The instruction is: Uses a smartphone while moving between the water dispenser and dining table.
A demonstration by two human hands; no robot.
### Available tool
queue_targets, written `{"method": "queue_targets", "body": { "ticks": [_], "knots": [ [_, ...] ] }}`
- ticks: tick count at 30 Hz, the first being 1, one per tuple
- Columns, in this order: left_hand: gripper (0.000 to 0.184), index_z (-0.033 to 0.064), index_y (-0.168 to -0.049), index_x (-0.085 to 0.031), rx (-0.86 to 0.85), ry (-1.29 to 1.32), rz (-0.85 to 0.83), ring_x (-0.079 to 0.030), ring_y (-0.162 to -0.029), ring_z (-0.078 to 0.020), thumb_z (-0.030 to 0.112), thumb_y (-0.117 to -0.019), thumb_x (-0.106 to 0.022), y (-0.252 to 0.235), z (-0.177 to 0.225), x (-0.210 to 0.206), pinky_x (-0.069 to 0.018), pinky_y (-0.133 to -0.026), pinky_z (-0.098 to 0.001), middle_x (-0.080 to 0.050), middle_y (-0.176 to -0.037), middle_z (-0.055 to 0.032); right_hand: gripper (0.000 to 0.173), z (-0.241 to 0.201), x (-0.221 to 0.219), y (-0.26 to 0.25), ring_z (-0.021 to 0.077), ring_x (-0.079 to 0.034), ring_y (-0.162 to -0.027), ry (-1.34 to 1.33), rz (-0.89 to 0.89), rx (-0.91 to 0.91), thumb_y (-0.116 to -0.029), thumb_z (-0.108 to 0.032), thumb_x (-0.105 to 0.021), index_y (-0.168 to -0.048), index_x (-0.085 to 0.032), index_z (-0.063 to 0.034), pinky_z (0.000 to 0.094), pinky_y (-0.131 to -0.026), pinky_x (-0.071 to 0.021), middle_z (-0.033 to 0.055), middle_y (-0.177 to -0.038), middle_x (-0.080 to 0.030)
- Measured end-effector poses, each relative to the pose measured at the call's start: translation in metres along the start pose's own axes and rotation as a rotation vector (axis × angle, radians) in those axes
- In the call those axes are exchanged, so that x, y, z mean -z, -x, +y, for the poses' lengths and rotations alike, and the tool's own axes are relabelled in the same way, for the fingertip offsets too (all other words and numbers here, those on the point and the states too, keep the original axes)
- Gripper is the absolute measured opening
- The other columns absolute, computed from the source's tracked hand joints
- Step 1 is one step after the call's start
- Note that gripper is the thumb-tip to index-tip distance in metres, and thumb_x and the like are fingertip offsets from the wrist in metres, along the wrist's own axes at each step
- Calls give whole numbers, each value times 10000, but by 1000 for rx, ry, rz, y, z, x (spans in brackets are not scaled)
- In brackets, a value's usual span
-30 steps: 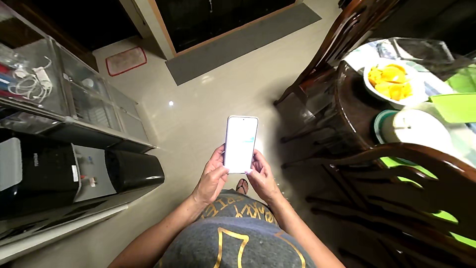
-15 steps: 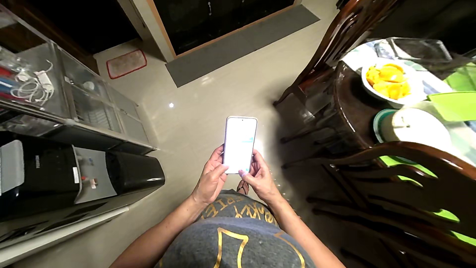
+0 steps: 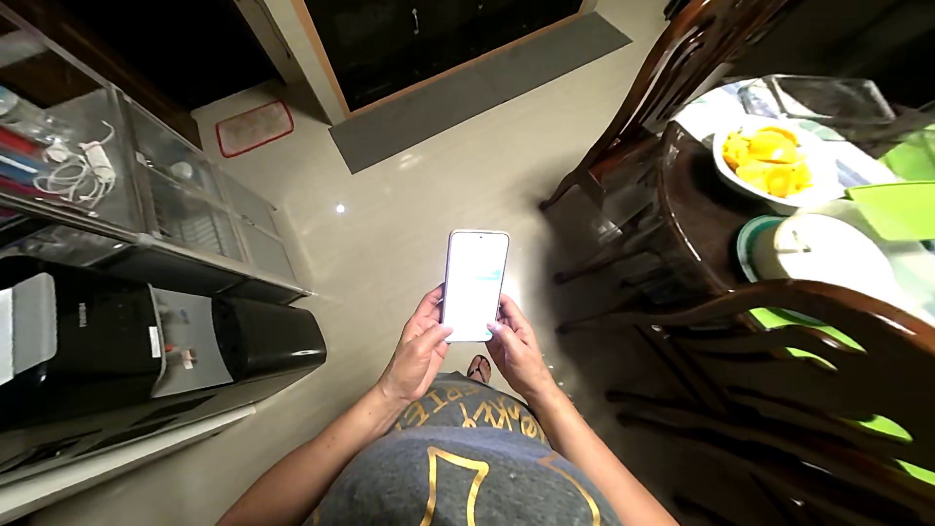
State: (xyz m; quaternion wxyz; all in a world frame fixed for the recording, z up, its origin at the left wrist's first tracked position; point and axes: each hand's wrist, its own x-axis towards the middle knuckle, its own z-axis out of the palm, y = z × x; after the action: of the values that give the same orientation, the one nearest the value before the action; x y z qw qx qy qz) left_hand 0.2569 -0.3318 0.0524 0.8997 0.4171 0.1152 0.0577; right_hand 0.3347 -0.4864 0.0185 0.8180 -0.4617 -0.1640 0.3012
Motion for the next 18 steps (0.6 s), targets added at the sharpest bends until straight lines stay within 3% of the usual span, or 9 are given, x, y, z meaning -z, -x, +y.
{"method": "queue_targets", "body": {
  "ticks": [5, 8, 14, 18],
  "knots": [
    [558, -15, -1514, -276, 5, 13, -3, -614, -1238, -289, -89, -965, -342, 0, -1, 1, -505, -1067, -474, -550, -1397, -211, 573, 1, 2, 2, 169, -657, -1151, 93, -35, 58, -927, 7, -580, -1433, -321, 81, 353, -1016, -548, 137, -1296, -616],
    [573, -12, -1515, -270, 3, 0, -10, -615, -1240, -280, -99, -954, -349, 1, -2, 0, -505, -1070, -465, -547, -1404, -203, 566, -1, -1, 2, 165, -670, -1128, 123, -18, 62, -899, 68, -575, -1409, -329, 86, 335, -993, -562, 140, -1272, -624],
    [588, -28, -1512, -261, -14, -4, -25, -610, -1242, -270, -110, -942, -378, 3, -4, -1, -507, -1066, -443, -543, -1407, -203, 509, -2, -11, -2, 184, -692, -1068, 149, 79, 54, -906, 38, -628, -1359, -399, 77, 330, -938, -590, 159, -1203, -650],
    [580, -21, -1510, -264, -10, 21, -2, -621, -1227, -279, -104, -945, -367, 2, -3, 2, -516, -1056, -454, -552, -1391, -206, 533, -2, -12, -2, 198, -686, -1087, 147, 51, 47, -904, 37, -632, -1373, -385, 87, 340, -952, -586, 178, -1220, -639]
  ]
}}
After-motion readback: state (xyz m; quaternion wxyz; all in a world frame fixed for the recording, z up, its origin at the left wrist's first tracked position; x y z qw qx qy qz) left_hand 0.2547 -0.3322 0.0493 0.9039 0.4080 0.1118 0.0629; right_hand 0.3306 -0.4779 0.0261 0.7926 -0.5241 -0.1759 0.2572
